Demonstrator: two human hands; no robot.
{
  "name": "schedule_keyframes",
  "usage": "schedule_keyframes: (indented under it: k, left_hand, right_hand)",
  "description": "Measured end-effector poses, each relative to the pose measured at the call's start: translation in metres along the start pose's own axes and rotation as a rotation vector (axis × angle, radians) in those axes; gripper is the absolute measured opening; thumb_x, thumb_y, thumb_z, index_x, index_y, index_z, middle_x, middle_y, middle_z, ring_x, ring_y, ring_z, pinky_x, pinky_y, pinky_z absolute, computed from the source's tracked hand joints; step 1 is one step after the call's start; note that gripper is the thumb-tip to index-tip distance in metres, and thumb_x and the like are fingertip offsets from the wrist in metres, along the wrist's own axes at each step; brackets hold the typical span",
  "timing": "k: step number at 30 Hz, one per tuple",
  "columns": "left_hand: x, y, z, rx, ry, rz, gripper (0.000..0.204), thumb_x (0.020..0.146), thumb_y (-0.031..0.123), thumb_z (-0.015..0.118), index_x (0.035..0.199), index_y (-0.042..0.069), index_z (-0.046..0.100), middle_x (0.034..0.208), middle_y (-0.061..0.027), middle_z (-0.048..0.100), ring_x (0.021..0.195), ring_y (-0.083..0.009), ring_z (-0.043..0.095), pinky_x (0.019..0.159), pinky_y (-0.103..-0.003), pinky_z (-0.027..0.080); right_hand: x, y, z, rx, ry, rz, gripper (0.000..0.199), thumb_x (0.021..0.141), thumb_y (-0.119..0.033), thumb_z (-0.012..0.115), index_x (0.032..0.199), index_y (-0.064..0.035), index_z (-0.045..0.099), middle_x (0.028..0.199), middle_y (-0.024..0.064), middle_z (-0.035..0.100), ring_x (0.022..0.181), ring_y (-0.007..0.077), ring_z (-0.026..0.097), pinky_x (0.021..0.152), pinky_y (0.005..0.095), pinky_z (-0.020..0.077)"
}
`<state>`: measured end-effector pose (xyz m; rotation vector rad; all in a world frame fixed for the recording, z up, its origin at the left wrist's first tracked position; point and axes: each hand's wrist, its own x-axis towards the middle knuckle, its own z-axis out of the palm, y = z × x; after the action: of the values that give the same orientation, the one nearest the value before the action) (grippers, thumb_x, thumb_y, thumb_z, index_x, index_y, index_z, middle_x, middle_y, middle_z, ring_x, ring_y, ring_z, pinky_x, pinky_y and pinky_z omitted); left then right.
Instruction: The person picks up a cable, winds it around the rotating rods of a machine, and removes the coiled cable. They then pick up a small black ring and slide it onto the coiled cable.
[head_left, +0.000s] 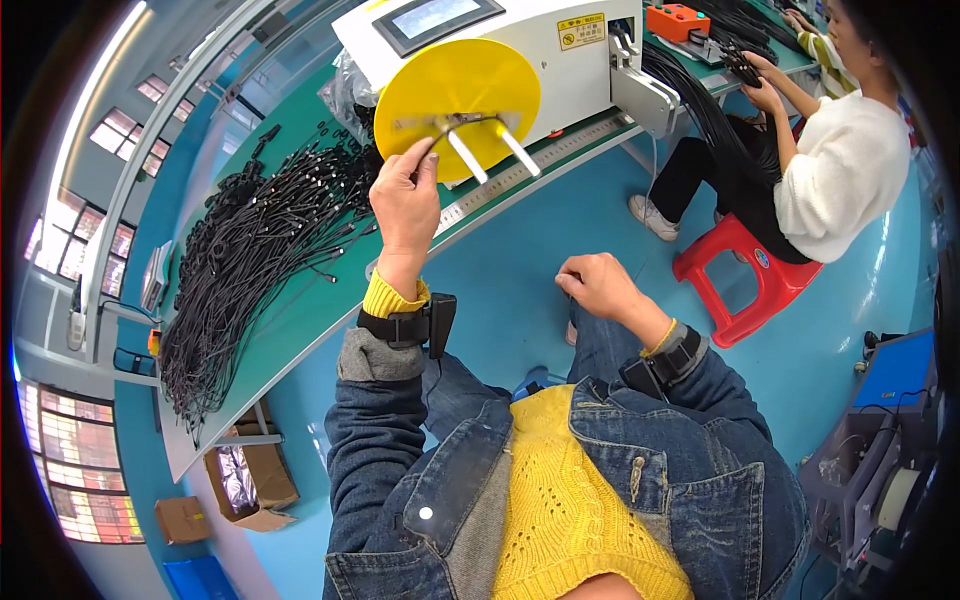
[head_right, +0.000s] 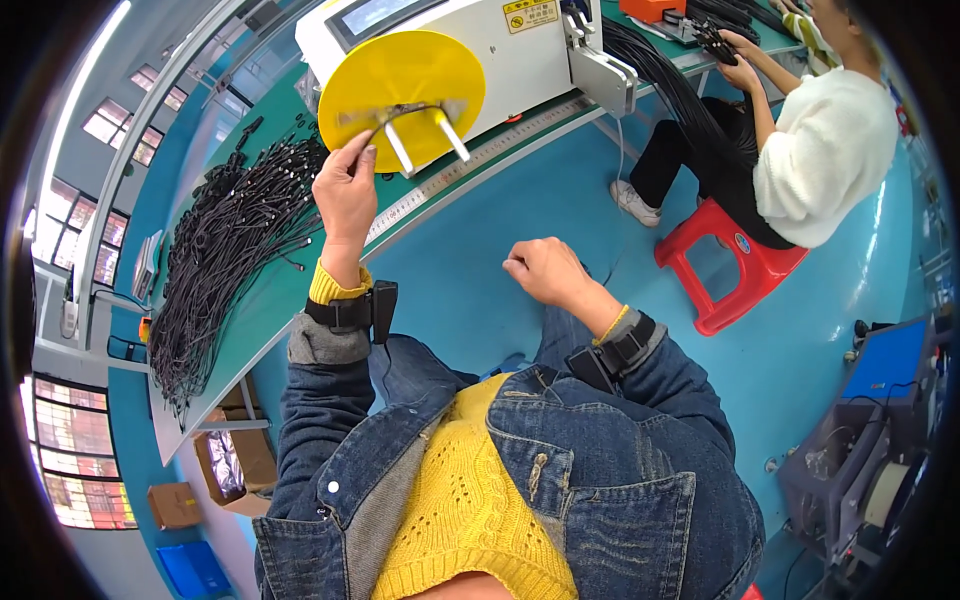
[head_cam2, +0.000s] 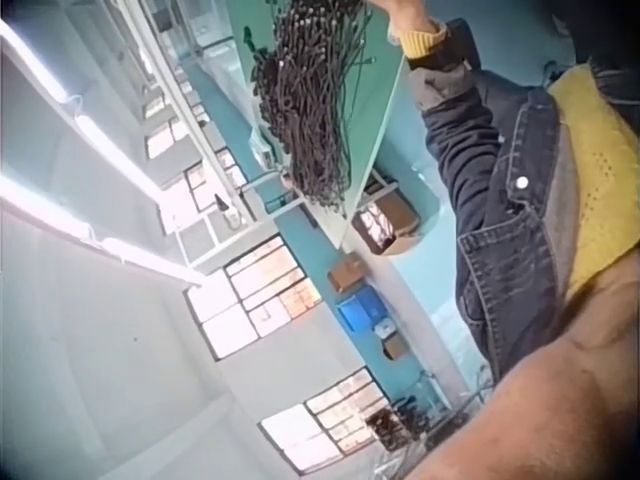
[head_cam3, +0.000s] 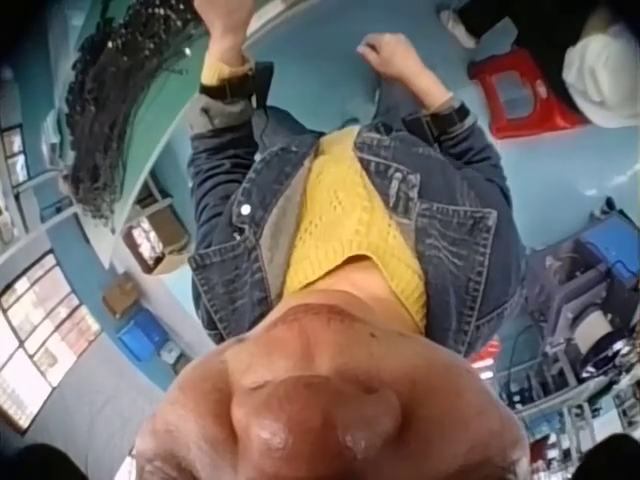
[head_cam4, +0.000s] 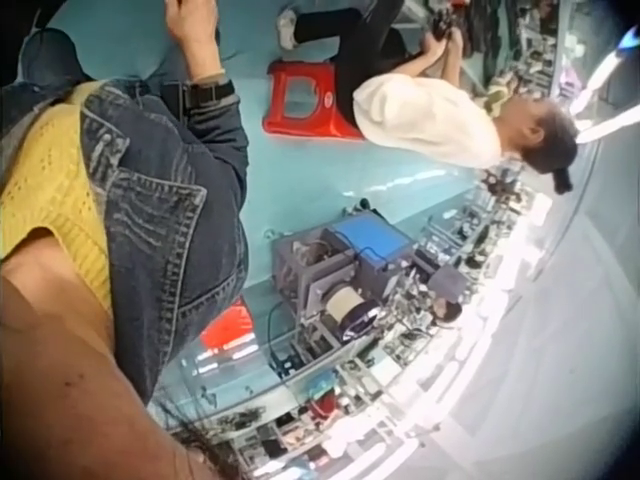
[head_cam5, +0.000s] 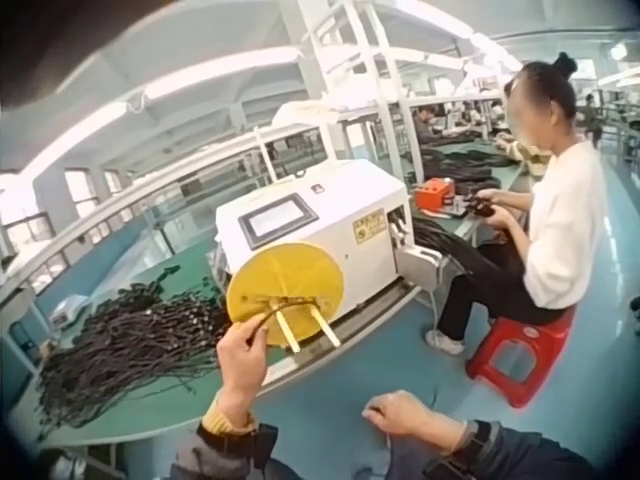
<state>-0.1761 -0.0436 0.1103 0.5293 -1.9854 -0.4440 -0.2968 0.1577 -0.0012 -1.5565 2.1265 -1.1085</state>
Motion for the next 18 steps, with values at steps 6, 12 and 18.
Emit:
schedule_keyframes:
  k: [6, 12, 18]
  left_hand:
    - [-0.001, 0.013, -0.013, 0.121, -0.01, 0.099, 0.015, 0.082, 0.011, 0.06, 0.093, 0.005, 0.066, 0.067, -0.0093, 0.056, 0.057, -0.0203, 0.052, 0.054, -0.029, 0.042]
    - [-0.021, 0.02, -0.009, 0.014, -0.01, 0.064, 0.017, 0.083, 0.01, 0.059, 0.097, 0.003, 0.064, 0.066, -0.0093, 0.055, 0.056, -0.0188, 0.052, 0.053, -0.029, 0.041]
    - [-0.036, 0.022, -0.001, -0.145, -0.022, -0.068, 0.018, 0.083, 0.007, 0.058, 0.1, 0.0, 0.062, 0.067, -0.0101, 0.056, 0.055, -0.0157, 0.05, 0.052, -0.027, 0.04]
  right_hand:
    - [-0.011, 0.002, 0.005, 0.038, -0.103, -0.01, 0.017, 0.077, -0.017, 0.058, 0.078, -0.0009, 0.064, 0.071, 0.015, 0.063, 0.066, 0.0304, 0.061, 0.06, 0.0364, 0.0477]
    - [-0.008, 0.005, 0.01, 0.058, -0.153, 0.028, 0.019, 0.077, -0.02, 0.057, 0.08, -0.002, 0.065, 0.072, 0.0165, 0.062, 0.07, 0.0336, 0.06, 0.065, 0.0406, 0.0474]
    - [-0.001, 0.009, 0.015, 0.067, -0.212, 0.064, 0.02, 0.078, -0.02, 0.057, 0.08, -0.0018, 0.065, 0.071, 0.0167, 0.062, 0.07, 0.0337, 0.06, 0.065, 0.0407, 0.0472]
